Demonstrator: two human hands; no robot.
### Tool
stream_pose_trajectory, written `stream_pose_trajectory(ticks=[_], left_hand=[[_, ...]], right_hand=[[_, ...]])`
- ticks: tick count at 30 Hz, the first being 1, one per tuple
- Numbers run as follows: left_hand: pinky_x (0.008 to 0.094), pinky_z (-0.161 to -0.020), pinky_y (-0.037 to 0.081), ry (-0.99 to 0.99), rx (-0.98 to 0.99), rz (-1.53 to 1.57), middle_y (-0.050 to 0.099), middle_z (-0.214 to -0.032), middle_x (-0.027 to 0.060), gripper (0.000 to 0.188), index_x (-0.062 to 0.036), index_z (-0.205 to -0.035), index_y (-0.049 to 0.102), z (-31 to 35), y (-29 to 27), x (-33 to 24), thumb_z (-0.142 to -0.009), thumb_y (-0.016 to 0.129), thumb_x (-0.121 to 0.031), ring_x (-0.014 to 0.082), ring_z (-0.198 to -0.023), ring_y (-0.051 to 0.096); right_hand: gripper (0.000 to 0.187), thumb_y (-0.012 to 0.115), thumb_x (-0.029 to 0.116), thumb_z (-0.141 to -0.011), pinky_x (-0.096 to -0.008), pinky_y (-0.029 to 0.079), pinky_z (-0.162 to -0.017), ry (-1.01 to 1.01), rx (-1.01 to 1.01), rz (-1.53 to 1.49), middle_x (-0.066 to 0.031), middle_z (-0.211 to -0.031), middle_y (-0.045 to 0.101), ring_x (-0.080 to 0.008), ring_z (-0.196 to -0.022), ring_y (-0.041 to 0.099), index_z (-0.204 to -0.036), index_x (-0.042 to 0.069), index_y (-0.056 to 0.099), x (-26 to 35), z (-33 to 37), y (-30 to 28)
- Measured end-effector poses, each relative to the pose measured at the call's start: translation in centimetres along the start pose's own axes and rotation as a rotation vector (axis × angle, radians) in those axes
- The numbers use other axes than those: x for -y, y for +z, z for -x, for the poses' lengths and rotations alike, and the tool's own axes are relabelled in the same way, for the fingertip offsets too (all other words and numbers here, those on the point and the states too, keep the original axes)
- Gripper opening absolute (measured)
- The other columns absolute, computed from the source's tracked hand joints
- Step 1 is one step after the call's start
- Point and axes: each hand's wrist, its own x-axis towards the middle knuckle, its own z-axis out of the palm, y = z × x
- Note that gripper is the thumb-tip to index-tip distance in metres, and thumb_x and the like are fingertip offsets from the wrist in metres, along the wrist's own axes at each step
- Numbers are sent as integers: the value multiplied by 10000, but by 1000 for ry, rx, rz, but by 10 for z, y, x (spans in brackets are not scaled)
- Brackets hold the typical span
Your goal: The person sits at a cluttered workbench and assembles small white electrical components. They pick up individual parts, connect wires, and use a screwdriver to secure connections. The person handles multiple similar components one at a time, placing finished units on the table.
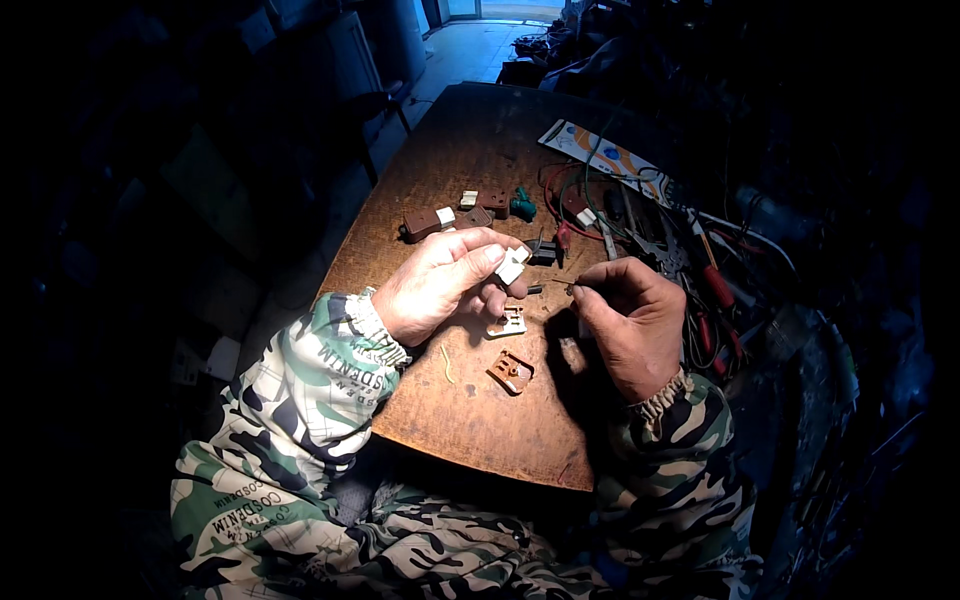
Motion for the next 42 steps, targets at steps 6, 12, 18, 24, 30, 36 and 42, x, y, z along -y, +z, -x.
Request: stream_pose_trajectory(ticks=[6,12,18,24,30,36,42], left_hand=[[232,-732,551,-26,9,31,708,-1052,119,379,6,-1311,561,2,2,-7,-1062,548,-280,127,-846,689],[248,-766,576,-24,-5,1,698,-1062,112,381,31,-1326,563,3,8,-10,-1047,580,-229,129,-877,686],[261,-791,593,-25,19,-11,692,-1033,59,347,29,-1305,596,3,13,-9,-1022,623,-171,118,-907,680],[247,-763,581,-66,56,-46,691,-1029,51,342,26,-1272,603,5,11,-12,-1041,595,-226,109,-861,682],[225,-645,542,-54,37,-12,684,-938,51,373,20,-1255,600,4,8,-7,-1063,548,-296,85,-719,641],[224,-522,480,-61,10,111,645,-826,38,325,17,-1177,608,3,4,-5,-1070,533,-281,52,-574,528],[205,-516,456,-73,52,33,627,-814,33,328,18,-1164,606,1,9,-5,-1065,543,-288,43,-585,516]], right_hand=[[89,697,16,-894,-241,531,-696,-11,8,8,-65,-835,711,-87,-768,655,-957,-48,688,2,0,1],[107,697,23,-901,-238,531,-695,-35,23,-33,-65,-845,711,-87,-773,657,-977,-52,690,6,0,1],[100,688,0,-902,-233,529,-705,-121,54,-52,-64,-863,713,-86,-789,660,-987,-51,693,4,1,0],[97,685,2,-913,-235,531,-718,-117,9,-50,-58,-876,716,-84,-803,660,-994,-49,698,0,0,1],[101,677,20,-926,-232,529,-712,-40,55,-36,-57,-869,713,-85,-792,656,-994,-52,698,6,-1,1],[200,676,24,-922,-239,526,-728,13,154,-117,-74,-924,720,-86,-830,653,-1106,-54,679,14,2,4],[209,690,26,-922,-255,540,-752,-58,214,-1,-107,-969,741,-113,-858,674,-1114,-57,690,1,2,6]])
